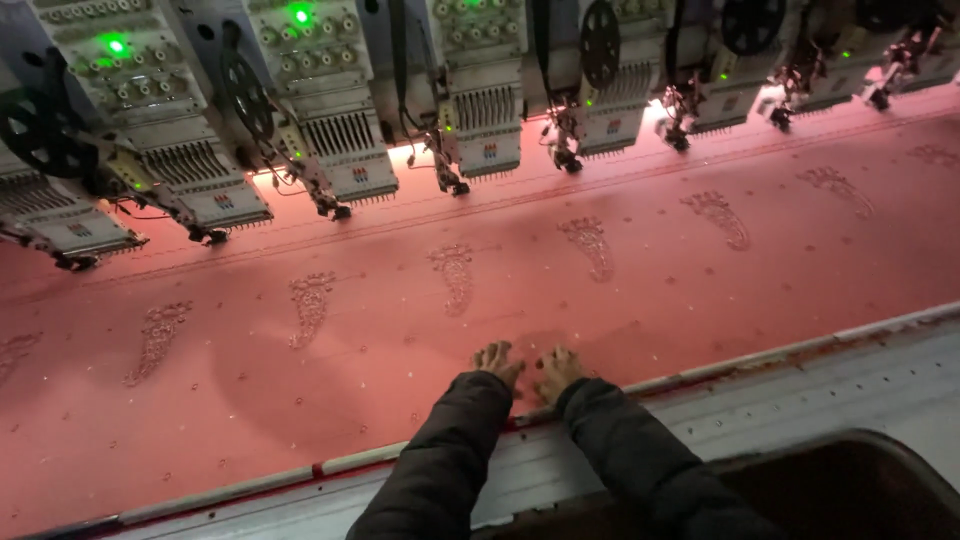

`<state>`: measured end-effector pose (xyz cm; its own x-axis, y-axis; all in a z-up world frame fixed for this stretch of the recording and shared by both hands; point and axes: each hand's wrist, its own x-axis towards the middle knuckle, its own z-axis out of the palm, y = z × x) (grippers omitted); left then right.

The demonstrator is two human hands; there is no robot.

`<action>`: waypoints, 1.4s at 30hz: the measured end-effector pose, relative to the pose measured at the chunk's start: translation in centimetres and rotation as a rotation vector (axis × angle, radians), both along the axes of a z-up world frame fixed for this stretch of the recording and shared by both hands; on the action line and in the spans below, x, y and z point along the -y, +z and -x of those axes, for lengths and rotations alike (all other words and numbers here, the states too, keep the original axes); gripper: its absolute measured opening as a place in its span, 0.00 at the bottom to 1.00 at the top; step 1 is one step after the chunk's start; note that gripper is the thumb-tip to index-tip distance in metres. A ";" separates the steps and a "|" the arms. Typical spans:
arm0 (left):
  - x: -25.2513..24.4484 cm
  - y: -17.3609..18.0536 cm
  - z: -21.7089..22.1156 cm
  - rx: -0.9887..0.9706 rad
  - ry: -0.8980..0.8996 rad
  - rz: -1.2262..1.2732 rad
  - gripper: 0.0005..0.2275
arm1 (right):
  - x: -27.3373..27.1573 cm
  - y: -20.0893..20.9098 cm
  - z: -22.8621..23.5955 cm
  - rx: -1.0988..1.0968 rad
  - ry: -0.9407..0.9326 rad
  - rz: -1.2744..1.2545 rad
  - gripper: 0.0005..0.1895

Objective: The person operates a multi-head embroidery machine to process a large textile sheet, using their hands to smooth the fabric, thread components, and clear loose threads across the workspace.

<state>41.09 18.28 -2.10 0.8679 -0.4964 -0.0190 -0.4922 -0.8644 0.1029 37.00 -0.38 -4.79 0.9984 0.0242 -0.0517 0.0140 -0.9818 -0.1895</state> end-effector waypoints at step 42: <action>-4.5 -5.3 -10.1 -0.118 -0.269 -0.185 0.27 | -5.0 -1.1 -8.3 -0.532 0.213 -0.099 0.26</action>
<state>51.20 22.75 -7.41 0.6931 -0.6859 -0.2220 -0.6989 -0.7147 0.0263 45.26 4.67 -5.92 0.8085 0.2515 -0.5320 0.0869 -0.9452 -0.3148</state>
